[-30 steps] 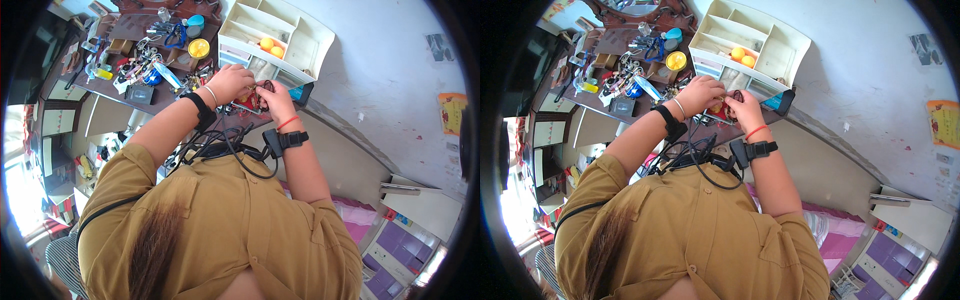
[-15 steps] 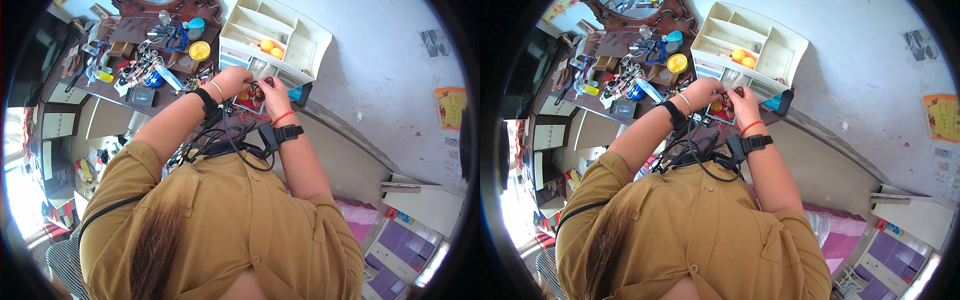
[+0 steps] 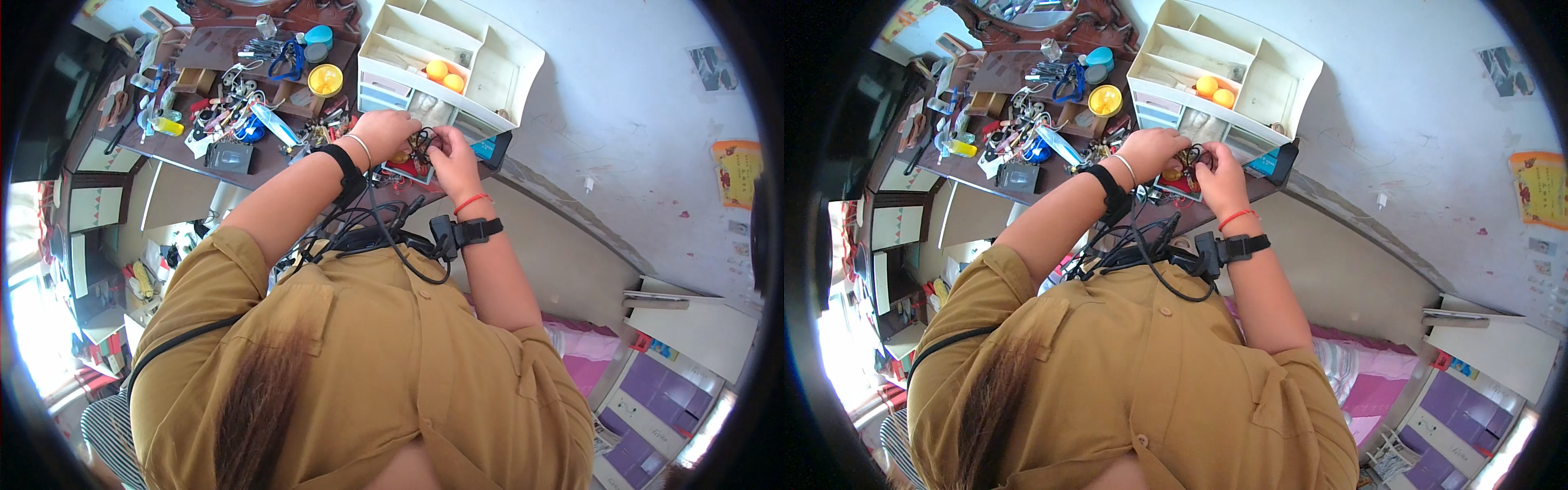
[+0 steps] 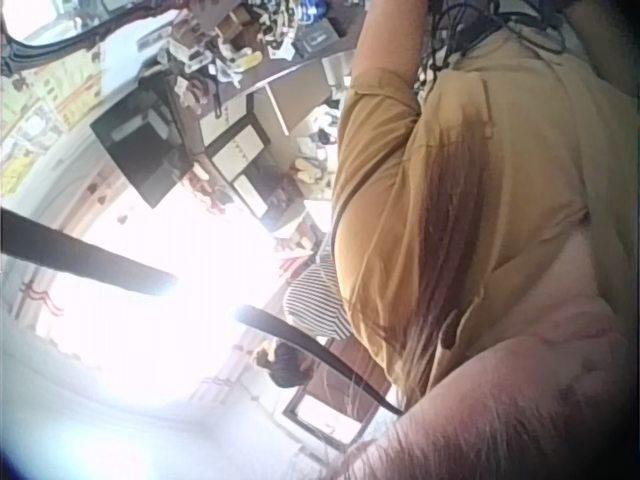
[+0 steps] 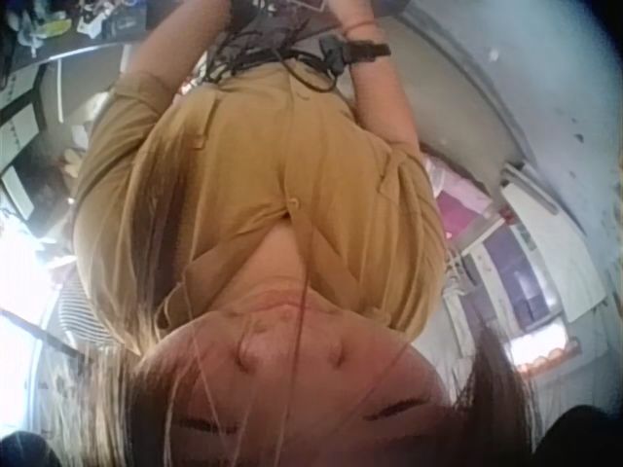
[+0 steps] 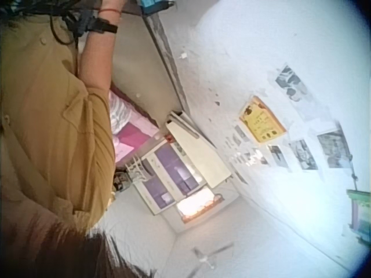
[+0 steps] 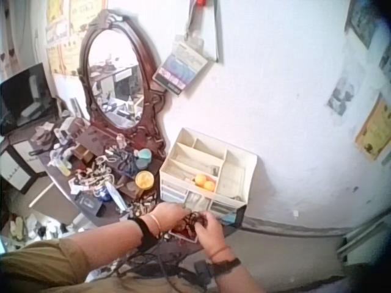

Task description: The person handles and organizes various small items including toy parts, cards, and plastic containers on a desk, placing some items into a small tiered organizer box.

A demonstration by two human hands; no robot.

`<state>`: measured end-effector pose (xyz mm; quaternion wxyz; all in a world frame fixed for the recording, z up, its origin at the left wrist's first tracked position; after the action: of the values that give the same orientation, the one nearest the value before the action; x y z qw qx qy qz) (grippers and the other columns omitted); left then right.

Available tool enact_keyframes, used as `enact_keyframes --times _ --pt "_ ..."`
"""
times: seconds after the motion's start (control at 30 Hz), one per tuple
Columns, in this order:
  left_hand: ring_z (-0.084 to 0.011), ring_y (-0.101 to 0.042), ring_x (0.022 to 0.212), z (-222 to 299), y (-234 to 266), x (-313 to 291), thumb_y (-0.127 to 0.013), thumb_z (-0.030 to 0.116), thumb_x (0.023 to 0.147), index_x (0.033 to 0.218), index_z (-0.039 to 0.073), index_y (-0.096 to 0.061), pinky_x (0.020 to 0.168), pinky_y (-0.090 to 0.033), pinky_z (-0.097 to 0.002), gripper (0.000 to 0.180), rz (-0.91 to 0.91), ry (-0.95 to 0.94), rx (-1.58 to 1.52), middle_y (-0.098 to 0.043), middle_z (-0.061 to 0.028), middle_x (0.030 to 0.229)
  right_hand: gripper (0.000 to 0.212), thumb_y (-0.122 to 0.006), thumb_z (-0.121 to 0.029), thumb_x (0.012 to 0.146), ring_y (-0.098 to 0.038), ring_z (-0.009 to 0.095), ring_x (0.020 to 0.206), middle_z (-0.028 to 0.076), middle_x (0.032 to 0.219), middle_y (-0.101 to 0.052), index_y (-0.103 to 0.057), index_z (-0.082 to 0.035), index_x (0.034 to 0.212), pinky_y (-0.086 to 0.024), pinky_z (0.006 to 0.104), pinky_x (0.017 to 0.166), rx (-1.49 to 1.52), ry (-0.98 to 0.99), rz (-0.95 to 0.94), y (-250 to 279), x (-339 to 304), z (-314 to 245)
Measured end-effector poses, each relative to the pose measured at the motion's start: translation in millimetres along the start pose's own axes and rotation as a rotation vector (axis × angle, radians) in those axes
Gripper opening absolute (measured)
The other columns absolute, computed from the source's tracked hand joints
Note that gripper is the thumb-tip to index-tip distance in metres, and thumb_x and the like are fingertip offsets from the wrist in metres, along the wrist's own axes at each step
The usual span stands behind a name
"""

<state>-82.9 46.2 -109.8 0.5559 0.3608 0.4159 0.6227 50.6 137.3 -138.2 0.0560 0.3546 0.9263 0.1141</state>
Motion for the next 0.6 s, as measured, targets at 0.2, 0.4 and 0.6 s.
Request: enact_keyframes --times 0.2,0.4,0.6 --pt "-0.0305 -0.061 0.094 2.0 1.3 -1.2 -0.070 0.018 0.076 0.116 0.016 -0.057 0.078 -0.051 -0.0408 0.042 0.062 -0.058 -0.099 -0.059 -0.0091 0.102 0.028 -0.067 -0.006 0.076 -0.062 0.024 0.077 0.012 0.086 -0.062 -0.061 -0.002 0.103 -0.050 0.0328 0.070 -0.369 0.032 -0.020 13.1 -7.9 -14.7" --pt "-0.0296 -0.057 0.104 9.3 -2.2 3.2 -0.073 0.017 0.070 0.119 0.016 -0.055 0.088 -0.047 -0.0405 0.053 0.102 -0.194 -0.089 -0.056 -0.0060 0.113 0.033 -0.067 -0.003 0.074 -0.062 0.023 0.078 0.012 0.087 -0.062 -0.056 -0.001 0.105 -0.051 0.0331 0.071 -0.354 0.002 0.013 10.2 -8.7 -6.2" --pt "-0.0233 -0.056 0.101 12.5 -6.4 -2.2 -0.074 0.025 0.068 0.101 0.016 -0.065 0.088 -0.042 -0.0383 0.035 0.003 -0.310 0.056 -0.060 -0.0002 0.104 0.031 -0.061 0.004 0.074 -0.062 0.020 0.080 0.010 0.091 -0.062 -0.053 -0.002 0.103 -0.051 0.0318 0.071 -0.145 -0.010 0.077 4.1 -10.0 -16.6"
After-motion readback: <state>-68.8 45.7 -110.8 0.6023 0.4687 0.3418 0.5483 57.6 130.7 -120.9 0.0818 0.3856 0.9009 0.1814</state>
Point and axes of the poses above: each hand's wrist, its own x-axis towards the middle knuckle, its own y-axis out of the back of the hand, z = x × y, the point moved 4 cm from there along x, towards the middle knuckle
